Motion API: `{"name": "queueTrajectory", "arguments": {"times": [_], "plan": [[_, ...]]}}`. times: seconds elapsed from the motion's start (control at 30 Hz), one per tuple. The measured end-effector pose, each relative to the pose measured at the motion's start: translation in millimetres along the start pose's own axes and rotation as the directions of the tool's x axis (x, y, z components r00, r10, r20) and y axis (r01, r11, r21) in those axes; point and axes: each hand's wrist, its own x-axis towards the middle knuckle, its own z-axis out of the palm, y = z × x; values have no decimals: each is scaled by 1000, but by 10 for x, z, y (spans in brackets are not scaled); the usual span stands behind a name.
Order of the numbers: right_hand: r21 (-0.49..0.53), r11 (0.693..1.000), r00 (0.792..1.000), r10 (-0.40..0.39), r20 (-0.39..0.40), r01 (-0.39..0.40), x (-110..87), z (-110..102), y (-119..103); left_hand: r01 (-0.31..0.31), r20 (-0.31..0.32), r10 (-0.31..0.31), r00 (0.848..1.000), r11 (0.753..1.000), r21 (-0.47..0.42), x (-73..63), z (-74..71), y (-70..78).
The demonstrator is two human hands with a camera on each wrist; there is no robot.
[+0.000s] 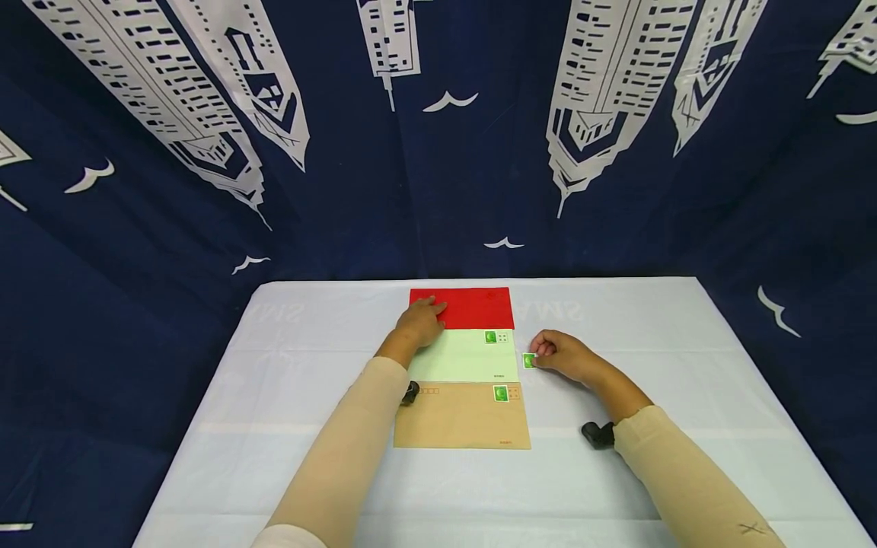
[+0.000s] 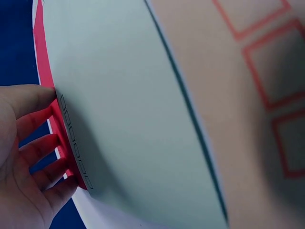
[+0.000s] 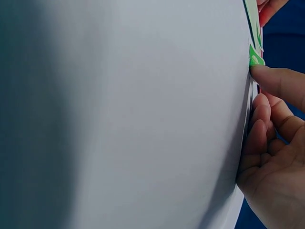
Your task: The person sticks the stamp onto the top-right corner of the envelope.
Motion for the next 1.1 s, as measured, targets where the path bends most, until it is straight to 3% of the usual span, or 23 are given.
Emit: {"name": "queueTrajectory", "arguments": {"times": [0.53, 0.87, 1.1], "plan": [[28, 999, 999, 29, -19, -29, 15, -14, 34, 5, -12, -5, 1000, 1000, -15, 4, 23, -14], [67, 995, 995, 74, -71, -69, 2, -7, 20, 7, -9, -8, 1000, 999, -38, -2, 34, -15], [96, 994, 994, 61, -96, -52, -20, -33, 2, 10, -12, -11, 1000, 999, -53, -9, 27, -4]]}}
